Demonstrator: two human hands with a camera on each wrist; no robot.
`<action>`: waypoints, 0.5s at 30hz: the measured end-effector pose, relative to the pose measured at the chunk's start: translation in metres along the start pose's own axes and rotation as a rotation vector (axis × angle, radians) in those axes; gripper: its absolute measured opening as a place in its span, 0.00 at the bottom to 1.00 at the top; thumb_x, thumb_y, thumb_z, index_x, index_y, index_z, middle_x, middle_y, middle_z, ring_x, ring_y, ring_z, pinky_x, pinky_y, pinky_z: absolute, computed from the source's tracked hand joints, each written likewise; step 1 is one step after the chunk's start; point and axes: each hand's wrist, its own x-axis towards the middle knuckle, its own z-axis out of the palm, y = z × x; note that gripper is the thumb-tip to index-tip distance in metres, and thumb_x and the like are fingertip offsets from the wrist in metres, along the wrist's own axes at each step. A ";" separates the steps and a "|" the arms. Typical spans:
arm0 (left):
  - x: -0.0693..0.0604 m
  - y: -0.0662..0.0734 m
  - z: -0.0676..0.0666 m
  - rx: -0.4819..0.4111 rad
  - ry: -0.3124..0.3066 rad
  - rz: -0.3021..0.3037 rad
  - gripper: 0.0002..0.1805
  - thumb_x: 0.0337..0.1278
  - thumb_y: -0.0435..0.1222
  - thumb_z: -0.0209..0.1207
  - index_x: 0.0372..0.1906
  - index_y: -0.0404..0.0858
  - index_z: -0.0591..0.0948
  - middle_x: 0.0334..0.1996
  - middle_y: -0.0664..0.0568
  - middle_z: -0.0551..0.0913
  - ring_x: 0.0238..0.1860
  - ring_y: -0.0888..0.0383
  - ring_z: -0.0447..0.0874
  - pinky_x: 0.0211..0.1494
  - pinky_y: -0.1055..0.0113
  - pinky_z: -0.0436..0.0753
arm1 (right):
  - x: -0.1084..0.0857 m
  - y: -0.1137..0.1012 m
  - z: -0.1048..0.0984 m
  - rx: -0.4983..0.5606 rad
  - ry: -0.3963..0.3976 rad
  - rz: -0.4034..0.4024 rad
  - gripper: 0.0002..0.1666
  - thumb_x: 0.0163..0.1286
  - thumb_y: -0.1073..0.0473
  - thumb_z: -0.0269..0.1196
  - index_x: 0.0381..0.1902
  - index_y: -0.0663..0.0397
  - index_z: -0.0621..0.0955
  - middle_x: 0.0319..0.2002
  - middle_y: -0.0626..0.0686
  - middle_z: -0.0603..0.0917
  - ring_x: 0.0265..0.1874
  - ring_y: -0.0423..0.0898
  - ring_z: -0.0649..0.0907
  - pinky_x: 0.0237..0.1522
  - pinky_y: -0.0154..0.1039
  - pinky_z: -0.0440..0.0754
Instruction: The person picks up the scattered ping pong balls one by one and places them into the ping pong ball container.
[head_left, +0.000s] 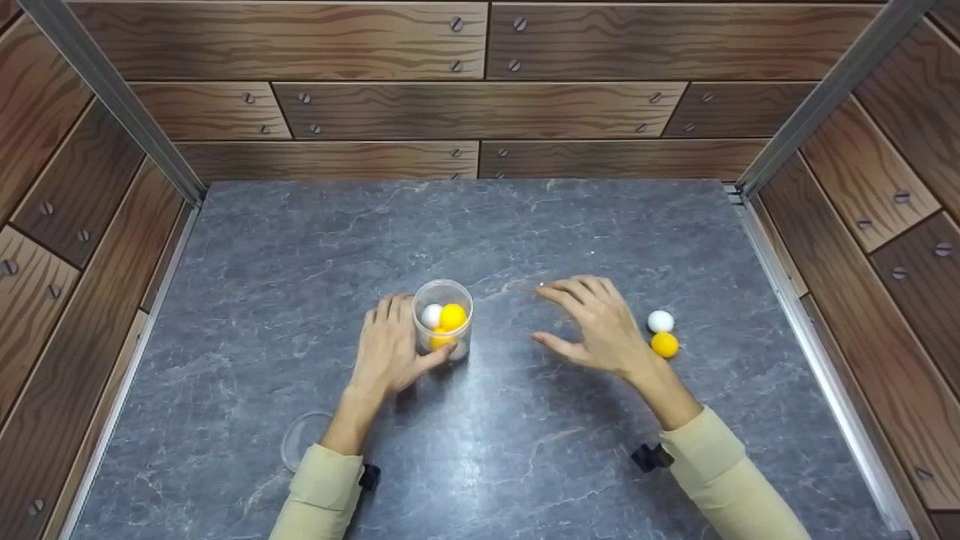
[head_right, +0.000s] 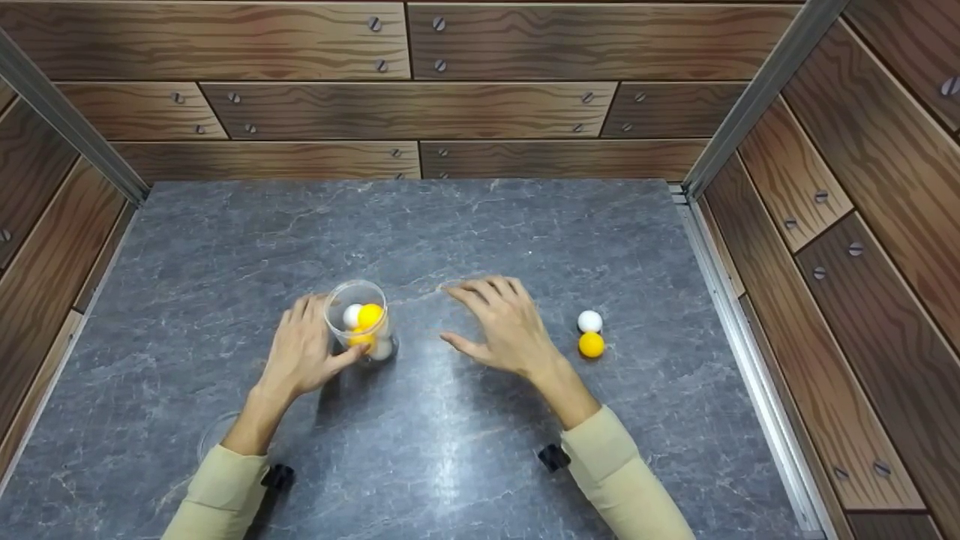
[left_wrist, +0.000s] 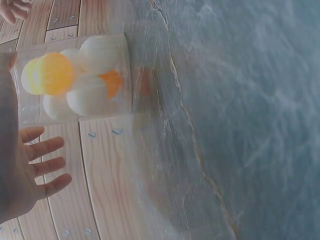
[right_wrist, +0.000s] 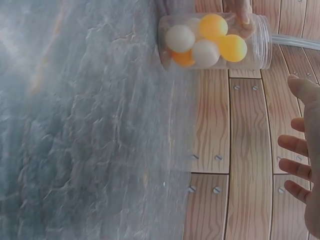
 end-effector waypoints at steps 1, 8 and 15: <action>0.000 0.000 0.000 0.001 0.001 0.001 0.51 0.51 0.72 0.59 0.64 0.34 0.74 0.58 0.40 0.82 0.62 0.41 0.79 0.58 0.47 0.80 | -0.002 0.001 -0.001 -0.003 -0.002 0.005 0.37 0.63 0.36 0.72 0.64 0.49 0.83 0.56 0.53 0.88 0.54 0.55 0.84 0.59 0.55 0.79; 0.000 -0.001 0.001 0.010 0.000 0.000 0.52 0.51 0.73 0.58 0.64 0.34 0.74 0.58 0.41 0.82 0.60 0.42 0.79 0.56 0.49 0.79 | -0.017 0.007 -0.007 -0.011 -0.020 0.059 0.40 0.62 0.36 0.73 0.66 0.49 0.82 0.56 0.54 0.88 0.54 0.57 0.84 0.60 0.57 0.78; 0.002 -0.001 0.001 0.003 -0.018 -0.008 0.52 0.51 0.73 0.58 0.66 0.34 0.74 0.60 0.40 0.81 0.61 0.41 0.79 0.57 0.48 0.79 | -0.031 0.014 -0.011 -0.031 -0.010 0.079 0.41 0.62 0.35 0.73 0.67 0.49 0.81 0.56 0.55 0.88 0.54 0.58 0.84 0.59 0.57 0.79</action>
